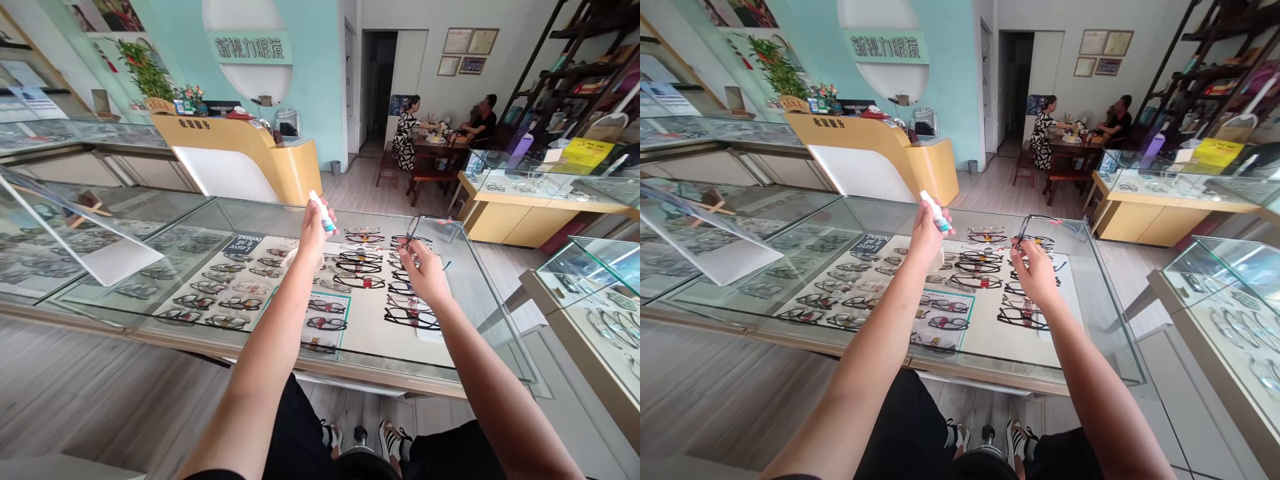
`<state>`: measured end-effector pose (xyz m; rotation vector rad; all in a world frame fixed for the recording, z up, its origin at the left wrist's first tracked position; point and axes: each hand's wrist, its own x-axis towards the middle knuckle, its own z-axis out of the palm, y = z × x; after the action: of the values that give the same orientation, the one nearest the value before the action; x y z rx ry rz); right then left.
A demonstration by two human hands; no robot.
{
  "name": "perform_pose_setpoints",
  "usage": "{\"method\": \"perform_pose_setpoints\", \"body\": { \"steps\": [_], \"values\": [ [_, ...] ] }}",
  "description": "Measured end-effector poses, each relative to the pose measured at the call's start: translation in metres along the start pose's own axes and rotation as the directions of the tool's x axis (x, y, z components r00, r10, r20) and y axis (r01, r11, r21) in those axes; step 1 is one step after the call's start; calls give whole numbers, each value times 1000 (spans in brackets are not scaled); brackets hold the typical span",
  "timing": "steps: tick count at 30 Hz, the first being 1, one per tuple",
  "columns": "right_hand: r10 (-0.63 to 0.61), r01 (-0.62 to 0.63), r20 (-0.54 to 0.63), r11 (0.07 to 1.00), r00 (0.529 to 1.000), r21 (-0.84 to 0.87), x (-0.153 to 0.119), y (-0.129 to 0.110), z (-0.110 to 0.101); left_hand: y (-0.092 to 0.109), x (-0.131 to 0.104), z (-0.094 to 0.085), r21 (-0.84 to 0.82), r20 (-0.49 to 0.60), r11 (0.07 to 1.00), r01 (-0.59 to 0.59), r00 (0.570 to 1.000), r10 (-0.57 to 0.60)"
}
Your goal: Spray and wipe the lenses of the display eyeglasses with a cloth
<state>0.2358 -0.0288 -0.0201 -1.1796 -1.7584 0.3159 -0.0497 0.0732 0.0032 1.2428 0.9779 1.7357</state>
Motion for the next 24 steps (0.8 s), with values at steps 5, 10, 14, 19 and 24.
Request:
{"method": "perform_pose_setpoints", "body": {
  "steps": [5,10,14,19,24],
  "values": [
    [7,-7,20,1000,1000,10,0,0,3,18,-37,38,-139,409,944,298,886,-220],
    [17,-21,45,994,999,103,1,0,3,18,-55,51,-117,578,883,454,755,-311],
    [39,-61,107,976,993,210,0,-5,1,18,-61,57,-83,567,892,445,757,-325],
    [57,-130,210,926,976,354,-1,-12,1,14,-66,66,-53,446,959,280,866,-228],
    [49,-177,286,879,957,442,-2,-13,2,0,-70,66,112,409,990,82,904,-121]
  ]
}}
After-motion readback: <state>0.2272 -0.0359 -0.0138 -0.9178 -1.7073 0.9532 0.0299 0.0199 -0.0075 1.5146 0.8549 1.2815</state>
